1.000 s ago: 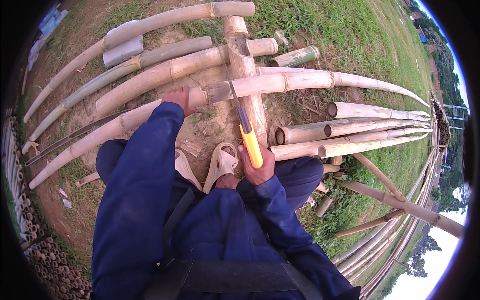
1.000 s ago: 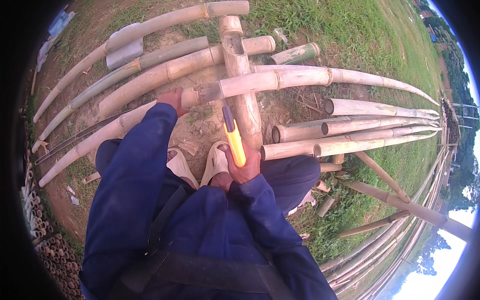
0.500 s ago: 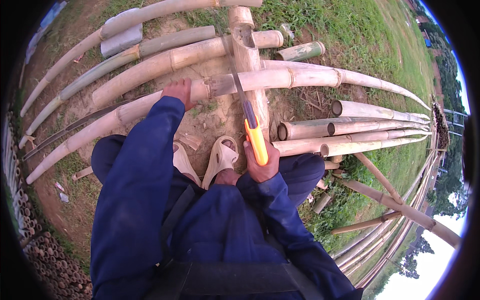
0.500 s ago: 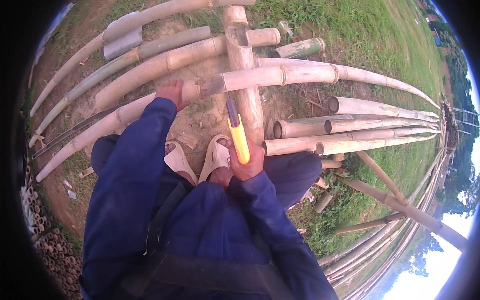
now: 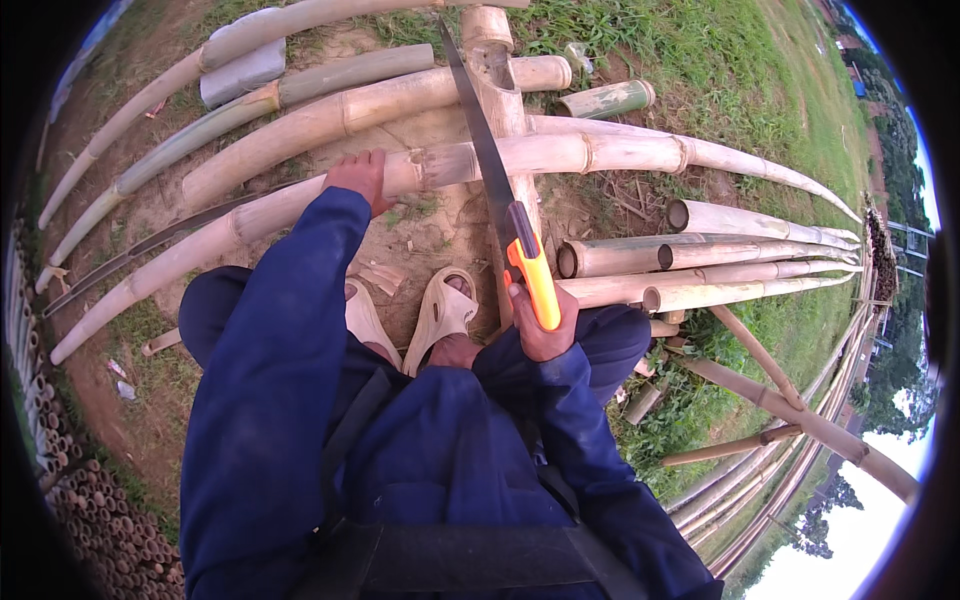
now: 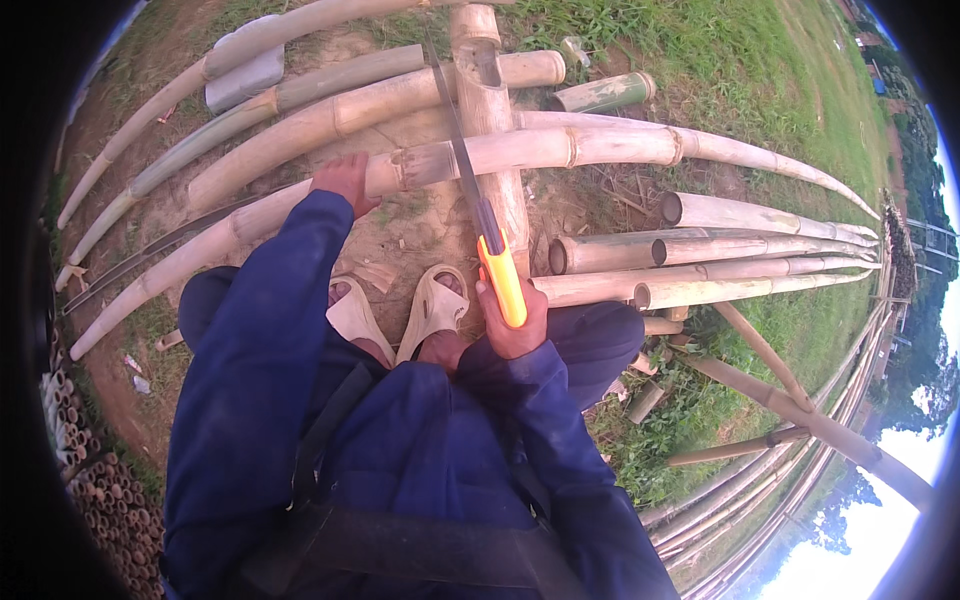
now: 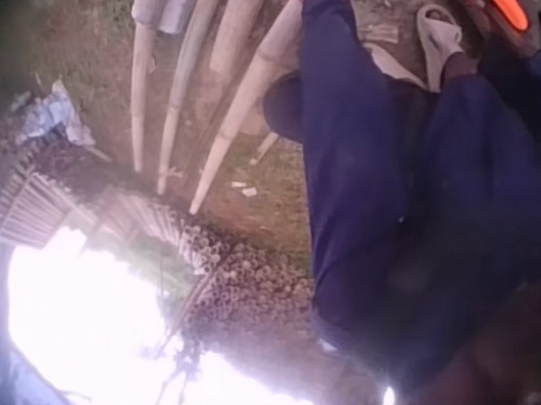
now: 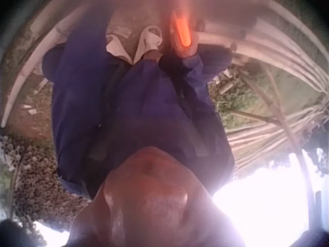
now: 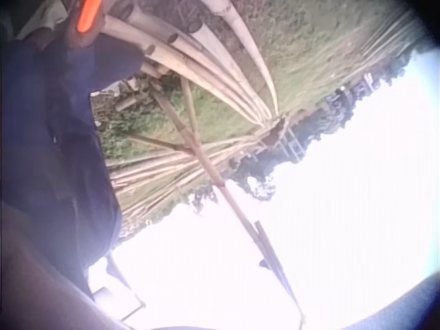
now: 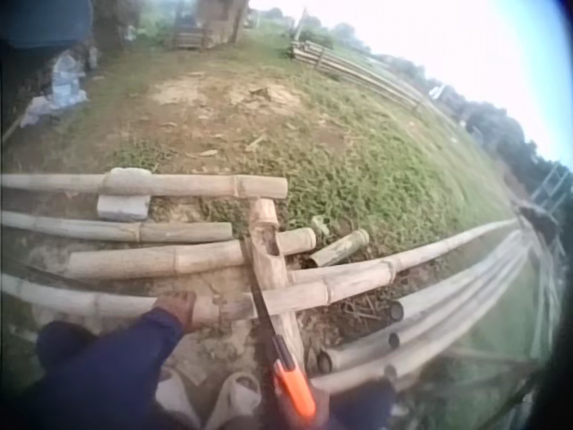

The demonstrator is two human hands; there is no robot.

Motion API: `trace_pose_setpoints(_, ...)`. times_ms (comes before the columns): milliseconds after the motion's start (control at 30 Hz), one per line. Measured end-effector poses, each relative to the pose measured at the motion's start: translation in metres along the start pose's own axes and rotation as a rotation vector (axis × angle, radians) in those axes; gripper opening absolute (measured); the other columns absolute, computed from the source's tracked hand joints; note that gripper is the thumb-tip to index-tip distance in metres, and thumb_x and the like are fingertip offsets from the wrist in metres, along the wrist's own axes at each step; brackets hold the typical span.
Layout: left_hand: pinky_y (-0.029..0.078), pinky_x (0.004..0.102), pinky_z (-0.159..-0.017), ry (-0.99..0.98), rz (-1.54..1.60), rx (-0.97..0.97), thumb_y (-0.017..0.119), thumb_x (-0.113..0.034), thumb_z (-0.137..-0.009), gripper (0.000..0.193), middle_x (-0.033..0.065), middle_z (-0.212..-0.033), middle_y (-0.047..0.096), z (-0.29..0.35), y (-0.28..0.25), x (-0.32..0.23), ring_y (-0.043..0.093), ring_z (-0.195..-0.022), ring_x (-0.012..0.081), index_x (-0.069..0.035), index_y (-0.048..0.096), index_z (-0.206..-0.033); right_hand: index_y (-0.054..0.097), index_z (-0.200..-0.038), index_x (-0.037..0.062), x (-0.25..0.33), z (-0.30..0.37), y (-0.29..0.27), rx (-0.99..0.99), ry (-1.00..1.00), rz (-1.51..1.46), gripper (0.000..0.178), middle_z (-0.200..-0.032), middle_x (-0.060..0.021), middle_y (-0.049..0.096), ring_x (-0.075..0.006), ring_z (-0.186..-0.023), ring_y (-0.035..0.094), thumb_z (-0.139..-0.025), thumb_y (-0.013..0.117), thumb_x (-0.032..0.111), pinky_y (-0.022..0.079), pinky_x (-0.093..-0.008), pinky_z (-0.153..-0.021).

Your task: The person uses a hand saw to cut a bamboo pole that is resting on a makeshift support. The person holds the pole steady with one hand while sawing with the other, completing the cut and separating the piece.

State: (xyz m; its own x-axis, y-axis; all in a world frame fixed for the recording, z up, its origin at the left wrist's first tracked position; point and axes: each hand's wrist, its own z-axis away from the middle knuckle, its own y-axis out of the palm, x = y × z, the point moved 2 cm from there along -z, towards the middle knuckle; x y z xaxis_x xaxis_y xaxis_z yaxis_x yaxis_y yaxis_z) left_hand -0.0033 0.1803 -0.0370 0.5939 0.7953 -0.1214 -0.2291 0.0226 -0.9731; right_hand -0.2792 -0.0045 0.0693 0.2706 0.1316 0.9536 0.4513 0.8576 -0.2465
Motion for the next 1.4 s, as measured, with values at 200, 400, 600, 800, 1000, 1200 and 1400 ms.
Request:
trace_pose_setpoints(200, 0.051, 0.0435, -0.099, 0.003, -0.004, -0.011, 0.087, -0.045, -0.072, 0.072, 0.0159, -0.12, 0.066, -0.001, -0.003, -0.002, 0.066, -0.112, 0.0343, -0.007, 0.052, -0.123, 0.069, -0.115, -0.0052, -0.009, 0.059, -0.012, -0.005, 0.011, 0.057, 0.023, -0.082, -0.0066, 0.071, -0.0106, -0.074, 0.064, -0.093, 0.069, 0.002, 0.052, -0.0275, -0.07)
trace_pose_setpoints(400, 0.05, 0.044, -0.1, -0.021, 0.001, 0.005, 0.086, -0.045, -0.072, 0.072, 0.016, -0.119, 0.066, 0.005, -0.006, 0.0, 0.065, -0.113, 0.0346, -0.006, 0.053, -0.122, 0.069, -0.113, -0.0041, 0.011, 0.116, -0.025, -0.015, -0.014, 0.274, 0.025, -0.081, -0.0158, 0.071, -0.0241, -0.071, 0.072, -0.089, 0.072, 0.004, 0.055, -0.0316, -0.07)
trace_pose_setpoints(600, 0.051, 0.0456, -0.097, -0.006, 0.007, -0.014, 0.086, -0.045, -0.072, 0.07, 0.017, -0.118, 0.067, -0.004, -0.002, -0.005, 0.066, -0.111, 0.0351, -0.007, 0.053, -0.121, 0.07, -0.104, -0.0048, 0.007, 0.01, 0.002, -0.05, -0.026, 0.113, 0.015, -0.078, -0.0137, 0.07, -0.0099, -0.074, 0.063, -0.092, 0.07, 0.003, 0.052, -0.0309, -0.067)
trace_pose_setpoints(800, 0.05, 0.0441, -0.1, -0.024, -0.002, 0.026, 0.085, -0.047, -0.073, 0.071, 0.0174, -0.118, 0.067, -0.004, -0.004, 0.001, 0.067, -0.112, 0.0345, -0.006, 0.052, -0.12, 0.069, -0.102, -0.0034, 0.003, 0.052, 0.006, -0.059, -0.183, 0.188, 0.016, -0.073, -0.0178, 0.067, -0.0294, -0.066, 0.071, -0.088, 0.072, 0.004, 0.054, -0.035, -0.064)
trace_pose_setpoints(1000, 0.05, 0.0445, -0.098, 0.003, -0.022, -0.028, 0.085, -0.046, -0.072, 0.07, 0.0171, -0.115, 0.068, 0.002, 0.002, 0.001, 0.067, -0.11, 0.0346, -0.006, 0.053, -0.12, 0.07, -0.111, -0.002, 0.012, 0.097, -0.014, -0.094, -0.191, 0.265, 0.022, -0.073, -0.0119, 0.071, -0.0186, -0.062, 0.067, -0.09, 0.071, 0.004, 0.053, -0.0315, -0.061)
trace_pose_setpoints(1200, 0.053, 0.0472, -0.091, 0.0, 0.015, 0.012, 0.086, -0.044, -0.069, 0.068, 0.0141, -0.114, 0.068, -0.009, 0.004, 0.001, 0.067, -0.106, 0.0354, -0.009, 0.055, -0.119, 0.069, -0.102, -0.0047, -0.002, -0.002, 0.028, -0.052, -0.257, 0.21, 0.013, -0.072, -0.0073, 0.064, -0.0117, -0.065, 0.056, -0.092, 0.072, 0.004, 0.047, -0.0295, -0.061)
trace_pose_setpoints(1400, 0.053, 0.0457, -0.094, -0.027, -0.005, -0.016, 0.088, -0.045, -0.069, 0.072, 0.0158, -0.113, 0.068, 0.001, -0.002, 0.003, 0.068, -0.106, 0.0359, -0.006, 0.054, -0.119, 0.069, -0.112, -0.0042, 0.001, 0.114, -0.024, -0.007, 0.017, 0.21, 0.024, -0.078, -0.014, 0.069, -0.0189, -0.065, 0.066, -0.09, 0.072, 0.004, 0.053, -0.031, -0.066)
